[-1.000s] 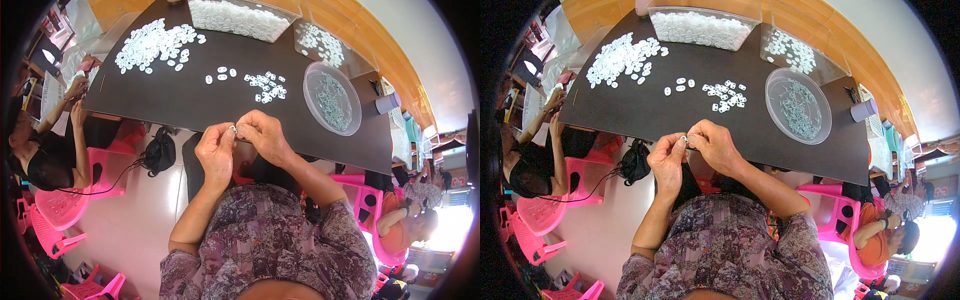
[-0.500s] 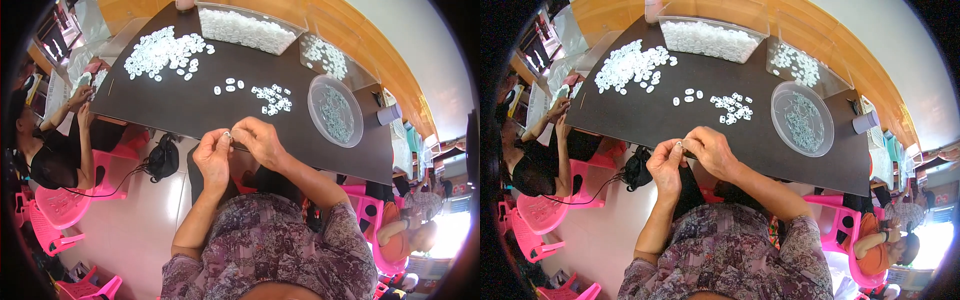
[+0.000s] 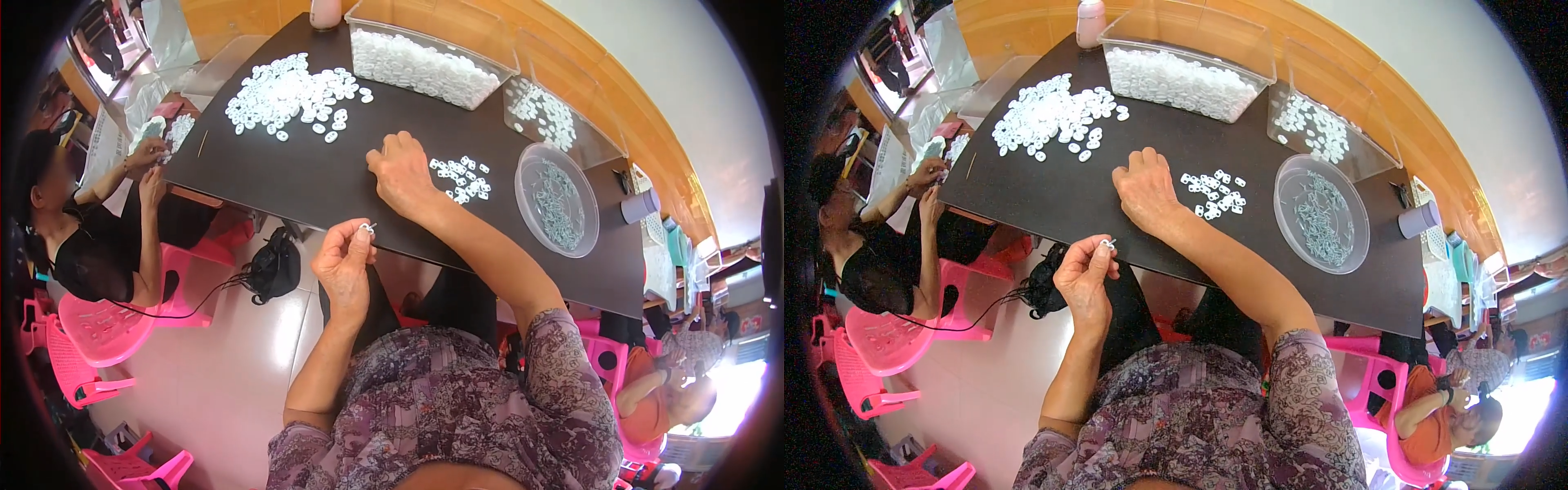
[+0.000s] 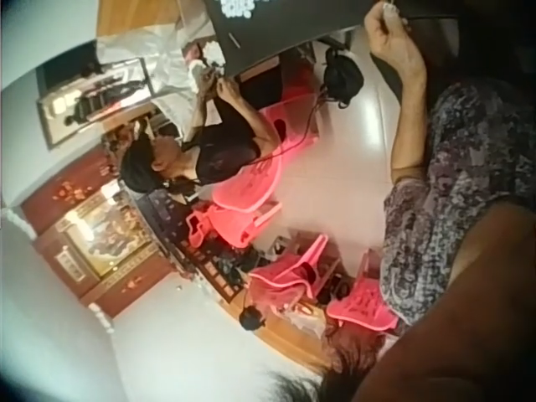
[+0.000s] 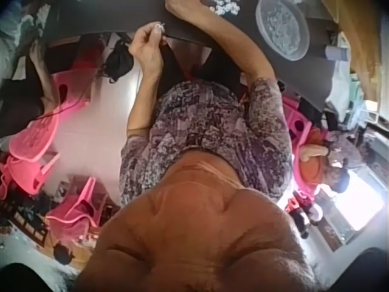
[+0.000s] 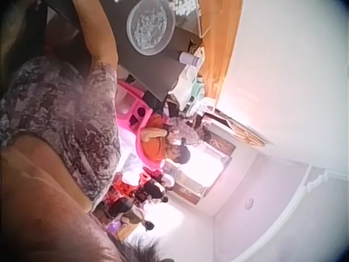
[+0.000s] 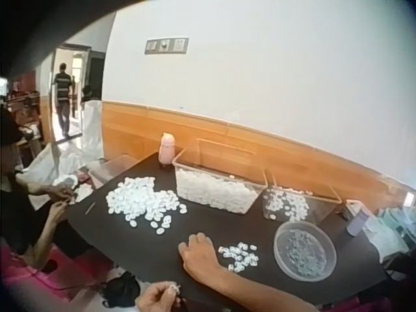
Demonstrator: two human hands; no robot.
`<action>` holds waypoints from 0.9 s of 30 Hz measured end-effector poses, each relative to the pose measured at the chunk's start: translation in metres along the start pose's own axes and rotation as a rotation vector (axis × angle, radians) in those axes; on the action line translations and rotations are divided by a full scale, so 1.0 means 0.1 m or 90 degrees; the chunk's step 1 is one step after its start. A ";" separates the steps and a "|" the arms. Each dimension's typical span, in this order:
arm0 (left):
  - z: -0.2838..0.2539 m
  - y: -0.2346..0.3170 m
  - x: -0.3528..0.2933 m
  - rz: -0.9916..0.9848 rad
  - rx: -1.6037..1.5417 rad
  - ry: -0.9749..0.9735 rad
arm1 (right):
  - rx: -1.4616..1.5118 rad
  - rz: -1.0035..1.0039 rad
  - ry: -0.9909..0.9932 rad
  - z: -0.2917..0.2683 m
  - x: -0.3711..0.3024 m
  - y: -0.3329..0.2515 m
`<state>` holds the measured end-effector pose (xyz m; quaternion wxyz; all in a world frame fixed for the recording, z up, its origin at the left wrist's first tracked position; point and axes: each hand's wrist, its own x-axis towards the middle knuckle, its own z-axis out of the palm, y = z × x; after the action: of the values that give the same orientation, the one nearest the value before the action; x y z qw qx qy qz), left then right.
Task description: Manually assembling small white plastic components by inserting tiny grey parts into them.
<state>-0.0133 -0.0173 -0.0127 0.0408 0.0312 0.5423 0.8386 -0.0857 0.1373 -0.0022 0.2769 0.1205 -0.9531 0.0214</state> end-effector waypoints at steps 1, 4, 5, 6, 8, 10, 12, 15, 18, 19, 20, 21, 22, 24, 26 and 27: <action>-0.01 0.02 0.00 0.006 -0.009 0.001 | 0.014 -0.013 0.020 -0.02 0.00 -0.03; -0.02 0.03 0.01 0.010 -0.014 0.002 | 0.031 -0.034 0.028 -0.10 -0.04 -0.09; -0.02 0.03 0.02 0.010 -0.009 0.000 | 0.033 -0.042 0.020 -0.12 -0.06 -0.09; -0.02 0.03 0.01 0.009 -0.009 0.001 | 0.034 -0.042 0.019 -0.11 -0.10 -0.08; -0.01 0.03 0.01 0.000 0.000 -0.006 | 0.097 -0.021 0.016 -0.12 -0.18 -0.05; 0.00 0.03 -0.01 0.002 -0.002 -0.005 | 0.231 0.061 -0.013 -0.23 -0.28 -0.05; 0.01 0.02 -0.02 0.003 -0.002 -0.005 | 0.365 0.145 -0.044 -0.37 -0.34 -0.05; 0.08 0.04 -0.05 0.018 -0.012 -0.024 | 0.739 0.384 -0.155 -0.51 -0.47 0.00; 0.15 0.05 -0.09 0.016 -0.054 -0.030 | 0.898 0.473 -0.207 -0.68 -0.57 0.01; 0.17 0.04 -0.10 0.010 -0.047 -0.045 | 0.912 0.471 -0.206 -0.69 -0.61 0.02; 0.18 0.03 -0.11 0.005 -0.040 -0.059 | 0.913 0.475 -0.203 -0.71 -0.65 0.02; 0.20 0.03 -0.13 0.002 -0.038 -0.062 | 0.928 0.478 -0.195 -0.73 -0.67 0.02; 0.23 0.03 -0.14 -0.003 -0.044 -0.067 | 0.945 0.480 -0.189 -0.75 -0.69 0.01; 0.24 0.02 -0.16 -0.009 -0.047 -0.073 | 0.946 0.486 -0.182 -0.80 -0.70 -0.01; 0.25 0.01 -0.17 -0.011 -0.053 -0.098 | 0.944 0.492 -0.172 -0.84 -0.74 -0.01; 0.27 0.02 -0.18 -0.012 -0.052 -0.101 | 0.947 0.487 -0.172 -0.84 -0.76 -0.01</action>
<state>0.0068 0.0043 0.0004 0.0928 0.0908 0.5029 0.8545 0.0207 0.1624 0.0282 -0.0170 -0.0578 -0.6908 0.7205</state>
